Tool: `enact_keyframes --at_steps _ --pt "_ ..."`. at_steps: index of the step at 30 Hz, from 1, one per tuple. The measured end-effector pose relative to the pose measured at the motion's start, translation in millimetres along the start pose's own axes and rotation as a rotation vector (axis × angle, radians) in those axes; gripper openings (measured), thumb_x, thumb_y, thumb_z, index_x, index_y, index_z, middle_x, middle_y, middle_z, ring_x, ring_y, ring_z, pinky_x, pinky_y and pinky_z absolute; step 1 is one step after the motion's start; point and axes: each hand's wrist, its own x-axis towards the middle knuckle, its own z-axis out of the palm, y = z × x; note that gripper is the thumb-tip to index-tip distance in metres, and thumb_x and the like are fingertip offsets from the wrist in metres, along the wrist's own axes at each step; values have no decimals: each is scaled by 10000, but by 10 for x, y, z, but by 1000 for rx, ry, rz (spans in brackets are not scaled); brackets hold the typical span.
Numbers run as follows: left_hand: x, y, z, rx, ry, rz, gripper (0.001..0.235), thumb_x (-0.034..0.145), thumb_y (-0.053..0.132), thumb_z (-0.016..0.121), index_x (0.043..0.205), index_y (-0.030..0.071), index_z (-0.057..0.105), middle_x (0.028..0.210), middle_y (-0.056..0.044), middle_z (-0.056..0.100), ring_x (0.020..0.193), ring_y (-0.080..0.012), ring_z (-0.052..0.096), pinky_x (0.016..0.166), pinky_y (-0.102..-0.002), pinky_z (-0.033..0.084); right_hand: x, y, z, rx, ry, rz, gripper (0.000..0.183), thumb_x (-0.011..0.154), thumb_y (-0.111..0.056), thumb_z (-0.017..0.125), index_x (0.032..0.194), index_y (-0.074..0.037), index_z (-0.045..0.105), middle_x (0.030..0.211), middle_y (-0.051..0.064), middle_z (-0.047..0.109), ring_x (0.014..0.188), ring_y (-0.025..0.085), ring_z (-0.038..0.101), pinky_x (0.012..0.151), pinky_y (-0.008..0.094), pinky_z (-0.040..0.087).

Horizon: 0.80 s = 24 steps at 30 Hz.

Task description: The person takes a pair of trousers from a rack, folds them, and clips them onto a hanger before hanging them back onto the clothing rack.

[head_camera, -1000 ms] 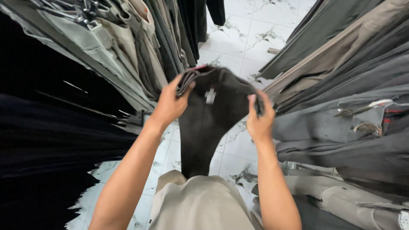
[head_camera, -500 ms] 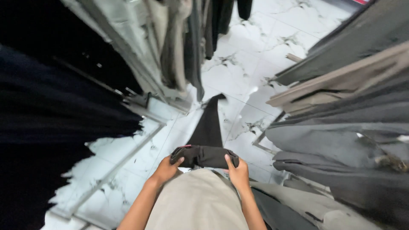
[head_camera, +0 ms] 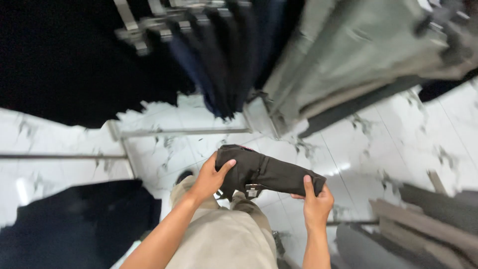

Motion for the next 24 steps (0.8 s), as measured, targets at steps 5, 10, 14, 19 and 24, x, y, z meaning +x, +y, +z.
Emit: enact_keyframes --at_steps 5,10,14,19,24 --pt "-59 31 -594 -31 102 -9 462 939 393 578 1294 98 600 1237 -35 700 1181 -165 649 1038 -302 502 -215 -267 577 -86 -110 -29 452 902 -390 677 1124 2 706 1008 124 751 585 359 738 592 318 558" --pt "-137 68 -1296 -120 115 -84 571 892 462 579 1335 101 586 1288 -57 692 1214 -187 649 1042 -311 515 -537 -435 1273 -87 -147 -35 456 911 -372 656 1165 4 702 1080 130 733 603 369 739 566 344 604" --pt "-47 -43 -1789 -181 171 -58 535 907 478 548 1277 98 617 1196 -59 706 1148 -190 659 977 -312 520 -786 -787 1754 -420 -243 -73 506 890 -464 600 1253 -114 649 1227 53 708 974 273 702 806 338 549" --pt "108 -57 -2264 -286 210 -78 484 908 393 605 1284 91 638 1203 -87 745 1124 -203 702 934 -329 562 -1106 -1236 2087 -453 -140 -566 412 916 -334 665 1254 -99 672 1267 50 676 1203 178 632 1024 326 513" --pt "277 -33 -2644 -145 87 -263 1041 780 633 592 1609 123 221 1672 -14 312 1547 -188 295 1235 -359 284 -1509 -2020 2355 -330 -82 -1449 156 998 -18 607 1132 52 649 1168 223 694 1118 338 693 1016 399 568"
